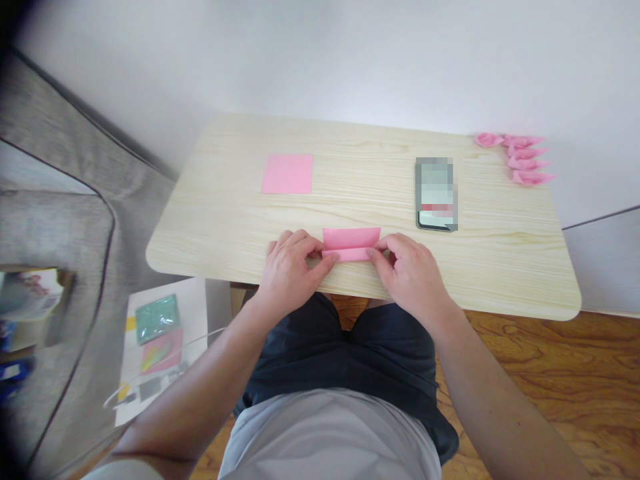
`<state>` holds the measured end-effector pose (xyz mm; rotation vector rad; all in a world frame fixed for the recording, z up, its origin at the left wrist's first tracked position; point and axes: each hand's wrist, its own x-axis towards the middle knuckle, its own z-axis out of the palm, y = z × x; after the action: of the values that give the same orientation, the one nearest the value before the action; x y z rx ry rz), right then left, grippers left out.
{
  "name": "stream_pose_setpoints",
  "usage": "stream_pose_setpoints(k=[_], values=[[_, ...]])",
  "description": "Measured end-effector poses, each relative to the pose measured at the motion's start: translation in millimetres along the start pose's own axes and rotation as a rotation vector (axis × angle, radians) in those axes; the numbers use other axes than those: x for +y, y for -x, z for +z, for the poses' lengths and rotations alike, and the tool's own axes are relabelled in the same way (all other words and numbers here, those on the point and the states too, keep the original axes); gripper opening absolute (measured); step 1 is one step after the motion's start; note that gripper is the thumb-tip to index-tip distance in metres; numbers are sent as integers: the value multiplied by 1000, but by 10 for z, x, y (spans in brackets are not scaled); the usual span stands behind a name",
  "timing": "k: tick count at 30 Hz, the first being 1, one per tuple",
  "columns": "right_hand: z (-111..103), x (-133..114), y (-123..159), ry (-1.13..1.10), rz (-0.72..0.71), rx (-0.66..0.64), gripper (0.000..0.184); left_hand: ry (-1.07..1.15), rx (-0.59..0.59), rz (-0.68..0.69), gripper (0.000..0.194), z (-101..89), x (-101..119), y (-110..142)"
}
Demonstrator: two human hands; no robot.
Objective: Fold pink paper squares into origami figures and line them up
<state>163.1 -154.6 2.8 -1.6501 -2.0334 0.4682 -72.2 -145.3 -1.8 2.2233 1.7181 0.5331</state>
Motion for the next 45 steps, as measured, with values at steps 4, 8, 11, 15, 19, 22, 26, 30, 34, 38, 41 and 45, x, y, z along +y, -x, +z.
stream_pose_setpoints(k=[4,8,11,15,19,22,26,30,34,38,41,45], values=[[59,7,-14,46,4,48,15,-27,-9,-5,27,15,11,-42],[85,-4,-8,76,25,63,17,-42,-11,-1,27,17,25,-54],[82,-8,-13,89,52,51,19,-54,-12,-8,27,15,30,-53],[70,1,-34,90,65,16,21,-47,-20,0,25,8,22,-44],[60,-2,-36,94,71,5,22,-35,-25,3,23,6,7,-30],[55,-12,-25,101,74,7,21,-24,-25,2,23,5,6,-24],[60,-22,-15,101,68,16,21,-23,-32,-7,23,0,15,-24],[67,-25,-11,102,61,31,22,-24,-27,-10,22,-4,23,-23],[70,-24,-15,119,53,33,22,-17,-27,-27,23,-4,38,-22],[65,-23,-42,177,51,7,23,-33,-21,-55,25,3,63,-25],[53,-27,-74,236,47,-35,22,-49,-15,-58,26,11,78,-30],[36,-38,-121,316,45,-68,24,-73,-12,-59,27,24,84,-40]])
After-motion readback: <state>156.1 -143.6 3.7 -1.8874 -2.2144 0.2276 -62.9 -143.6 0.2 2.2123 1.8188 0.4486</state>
